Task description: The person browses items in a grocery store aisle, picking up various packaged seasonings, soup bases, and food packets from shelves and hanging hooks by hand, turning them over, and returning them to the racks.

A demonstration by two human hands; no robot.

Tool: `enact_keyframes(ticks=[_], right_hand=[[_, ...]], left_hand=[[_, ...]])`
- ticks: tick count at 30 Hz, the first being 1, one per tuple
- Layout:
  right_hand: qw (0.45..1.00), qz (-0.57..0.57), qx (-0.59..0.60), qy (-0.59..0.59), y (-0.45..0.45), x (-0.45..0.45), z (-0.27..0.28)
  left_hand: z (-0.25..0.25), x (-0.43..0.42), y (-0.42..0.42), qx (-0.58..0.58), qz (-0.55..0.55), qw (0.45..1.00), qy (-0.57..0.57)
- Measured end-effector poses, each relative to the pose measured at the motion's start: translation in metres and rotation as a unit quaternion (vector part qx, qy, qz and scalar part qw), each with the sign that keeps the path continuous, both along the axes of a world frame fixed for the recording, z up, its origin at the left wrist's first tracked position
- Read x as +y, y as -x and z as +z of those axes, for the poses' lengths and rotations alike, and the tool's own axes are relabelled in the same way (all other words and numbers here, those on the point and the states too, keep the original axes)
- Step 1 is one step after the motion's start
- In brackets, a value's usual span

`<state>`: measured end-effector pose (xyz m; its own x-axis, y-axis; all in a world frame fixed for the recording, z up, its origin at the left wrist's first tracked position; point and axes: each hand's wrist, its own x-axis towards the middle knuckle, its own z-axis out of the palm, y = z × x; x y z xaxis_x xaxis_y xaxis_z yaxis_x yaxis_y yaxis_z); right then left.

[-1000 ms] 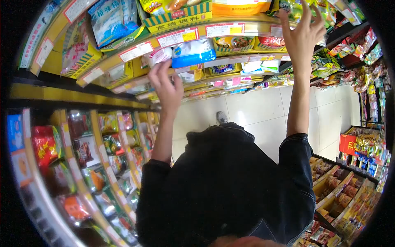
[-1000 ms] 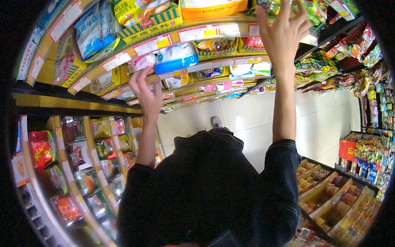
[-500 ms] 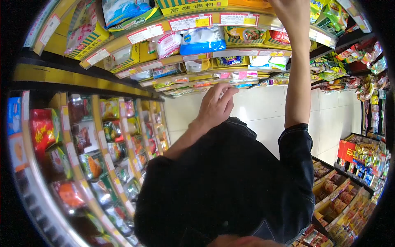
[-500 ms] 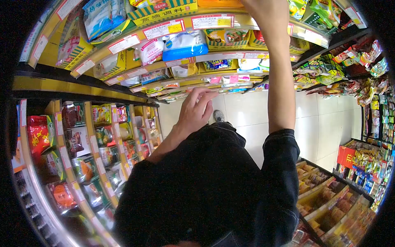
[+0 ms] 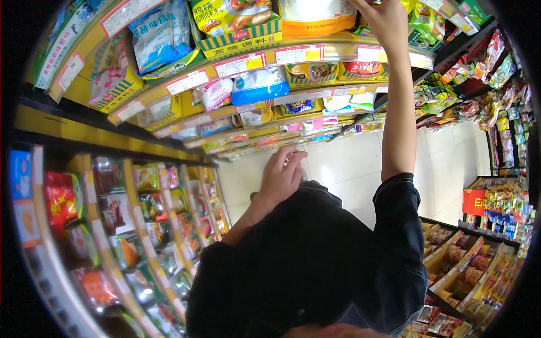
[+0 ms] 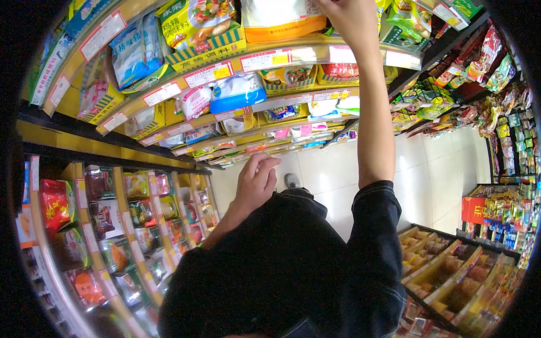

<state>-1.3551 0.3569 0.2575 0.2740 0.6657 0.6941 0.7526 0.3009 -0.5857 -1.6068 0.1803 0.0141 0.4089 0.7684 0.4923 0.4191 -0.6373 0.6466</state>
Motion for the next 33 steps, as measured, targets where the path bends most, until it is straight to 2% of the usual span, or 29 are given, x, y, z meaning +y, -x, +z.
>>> enact_keyframes(ticks=[3,4,7,9,11,12,14,16,18,21,23,24,26,29,31,32,33], right_hand=[[0.993,-0.034,0.055,0.094,-0.012,0.002,0.002],[0.998,0.042,0.046,0.009,-0.017,0.009,-0.002],[0.995,0.056,0.076,0.017,-0.010,0.004,0.001],[0.998,0.013,0.045,-0.047,0.023,-0.007,0.004],[0.997,0.060,-0.049,0.012,0.015,-0.011,0.016],[0.978,0.128,-0.126,0.103,-0.020,-0.011,0.030],[0.962,0.149,-0.156,0.168,-0.034,-0.005,0.034],[0.989,0.061,-0.064,0.118,-0.007,0.005,0.022],[0.993,0.033,0.105,-0.047,0.025,0.010,0.015],[0.965,0.208,0.154,0.033,-0.036,0.011,-0.002],[0.944,0.254,0.160,0.133,-0.044,0.001,-0.003],[0.967,0.202,0.105,0.114,-0.053,0.001,-0.007],[0.978,0.156,0.028,0.138,-0.114,0.027,-0.039],[0.972,0.195,-0.002,0.131,-0.132,0.029,-0.050],[0.954,0.262,0.037,0.142,-0.101,0.010,-0.039],[0.940,0.332,0.070,0.026,-0.067,-0.004,-0.034],[0.945,0.315,0.075,0.047,-0.070,-0.007,-0.037]], left_hand=[[-0.001,-0.001,-0.002,-0.010,-0.018,1.000,-0.004],[-0.002,-0.002,-0.003,-0.009,-0.019,1.000,-0.003],[-0.003,-0.004,-0.006,-0.008,-0.024,1.000,-0.006],[-0.001,-0.004,-0.007,-0.010,-0.024,1.000,-0.010],[-0.002,-0.005,-0.008,-0.009,-0.025,1.000,-0.005],[-0.002,-0.006,-0.008,-0.009,-0.025,1.000,-0.003],[0.000,-0.007,-0.008,-0.015,-0.019,1.000,-0.003],[0.002,-0.008,-0.008,-0.018,-0.012,1.000,-0.004],[0.003,-0.011,-0.007,-0.021,-0.003,1.000,-0.003],[0.004,-0.014,-0.008,-0.012,0.002,1.000,-0.006],[0.004,-0.015,-0.008,-0.007,-0.006,1.000,-0.011],[0.005,-0.013,-0.009,-0.004,-0.011,1.000,-0.017],[0.009,-0.011,-0.009,-0.008,-0.016,1.000,-0.025],[0.009,-0.008,-0.011,-0.011,-0.019,0.999,-0.028],[0.009,-0.007,-0.010,-0.009,-0.019,0.999,-0.024],[0.009,-0.007,-0.010,-0.006,-0.018,1.000,-0.020],[0.010,-0.006,-0.010,-0.003,-0.016,1.000,-0.016]])
